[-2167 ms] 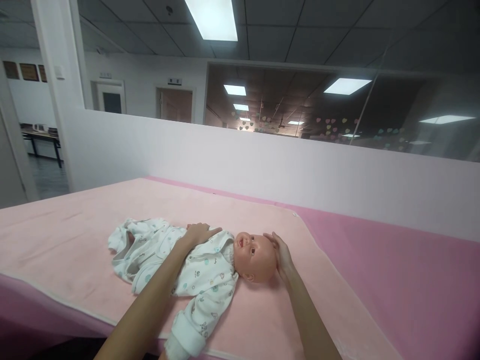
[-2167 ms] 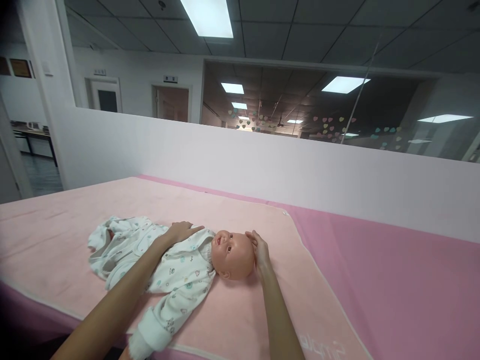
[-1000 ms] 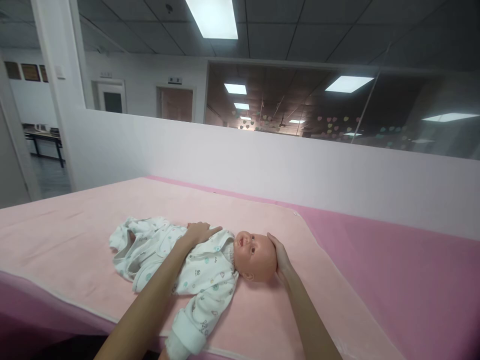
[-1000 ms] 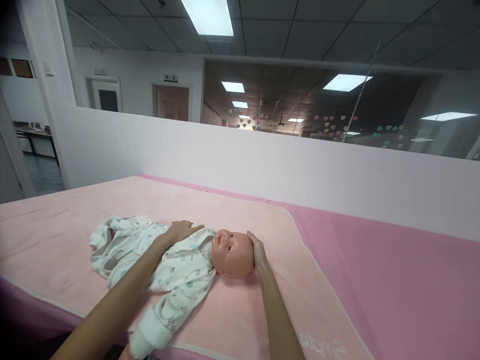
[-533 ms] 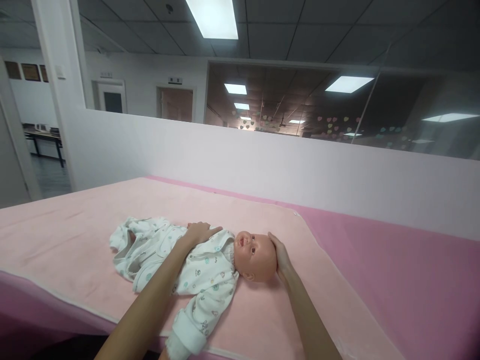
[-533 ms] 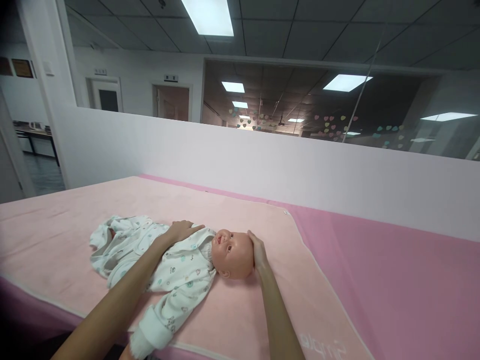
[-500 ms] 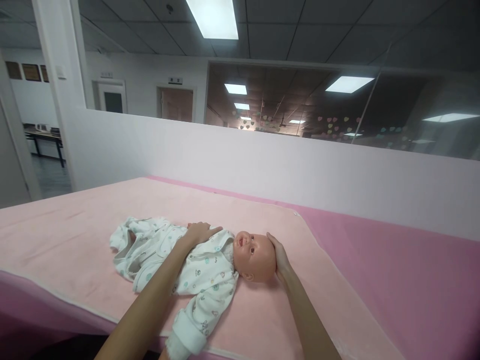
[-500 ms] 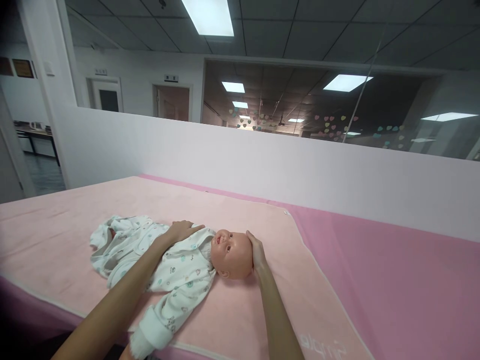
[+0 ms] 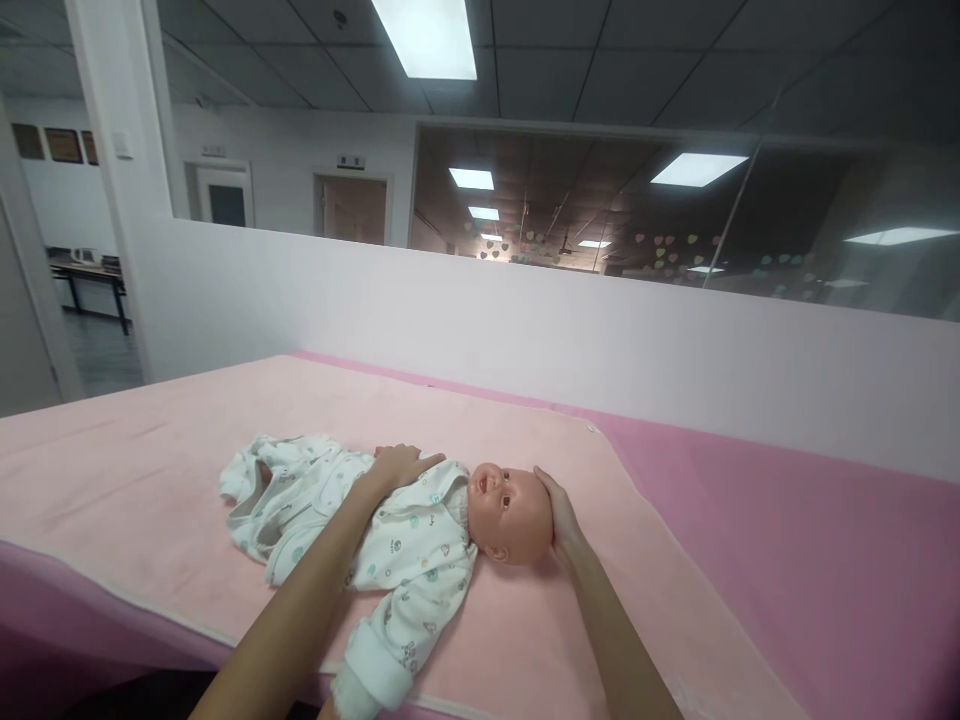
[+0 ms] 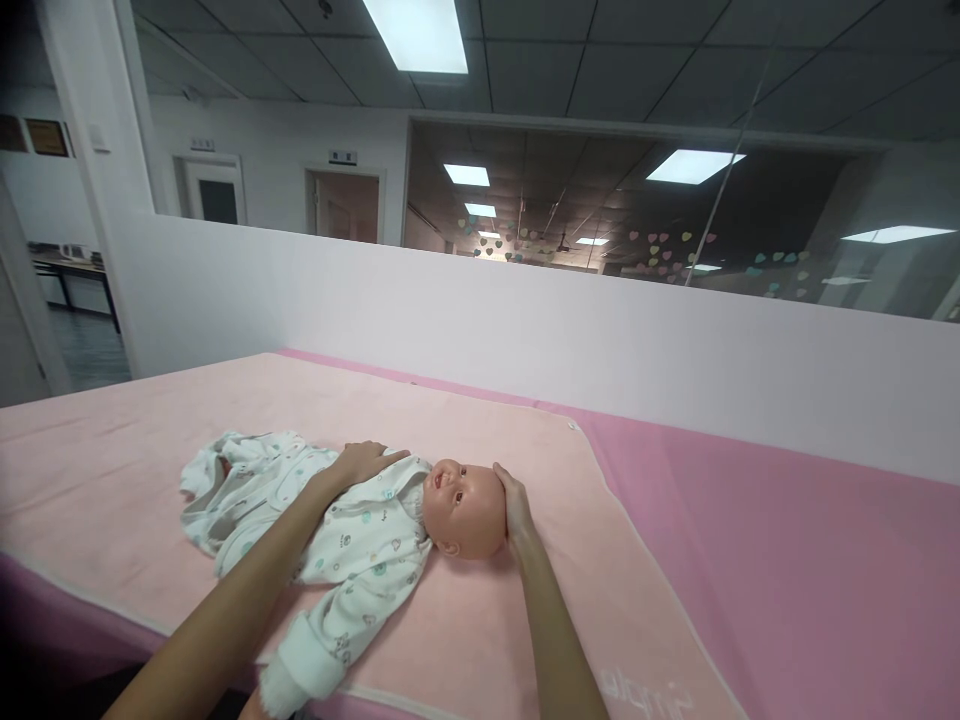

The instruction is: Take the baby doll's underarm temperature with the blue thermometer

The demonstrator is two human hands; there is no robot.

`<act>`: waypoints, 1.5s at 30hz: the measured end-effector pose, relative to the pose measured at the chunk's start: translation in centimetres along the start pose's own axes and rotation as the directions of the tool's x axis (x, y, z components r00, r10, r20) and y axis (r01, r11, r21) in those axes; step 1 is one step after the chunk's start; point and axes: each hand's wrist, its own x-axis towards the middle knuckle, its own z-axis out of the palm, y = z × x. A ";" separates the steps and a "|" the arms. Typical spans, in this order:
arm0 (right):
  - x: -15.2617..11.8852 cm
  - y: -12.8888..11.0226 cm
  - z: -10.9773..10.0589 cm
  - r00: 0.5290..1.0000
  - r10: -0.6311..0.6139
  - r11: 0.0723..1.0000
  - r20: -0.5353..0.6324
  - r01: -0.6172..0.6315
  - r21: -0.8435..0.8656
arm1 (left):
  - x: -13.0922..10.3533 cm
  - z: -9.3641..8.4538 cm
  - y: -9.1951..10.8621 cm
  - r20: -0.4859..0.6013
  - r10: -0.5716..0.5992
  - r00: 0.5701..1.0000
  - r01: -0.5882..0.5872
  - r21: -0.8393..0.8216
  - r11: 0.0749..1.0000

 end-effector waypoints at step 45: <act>-0.2 -0.9 -0.1 0.995 -0.094 0.994 -0.039 0.092 -0.066 | -0.1 -0.1 -0.1 -0.006 0.010 1.000 -0.010 0.027 1.000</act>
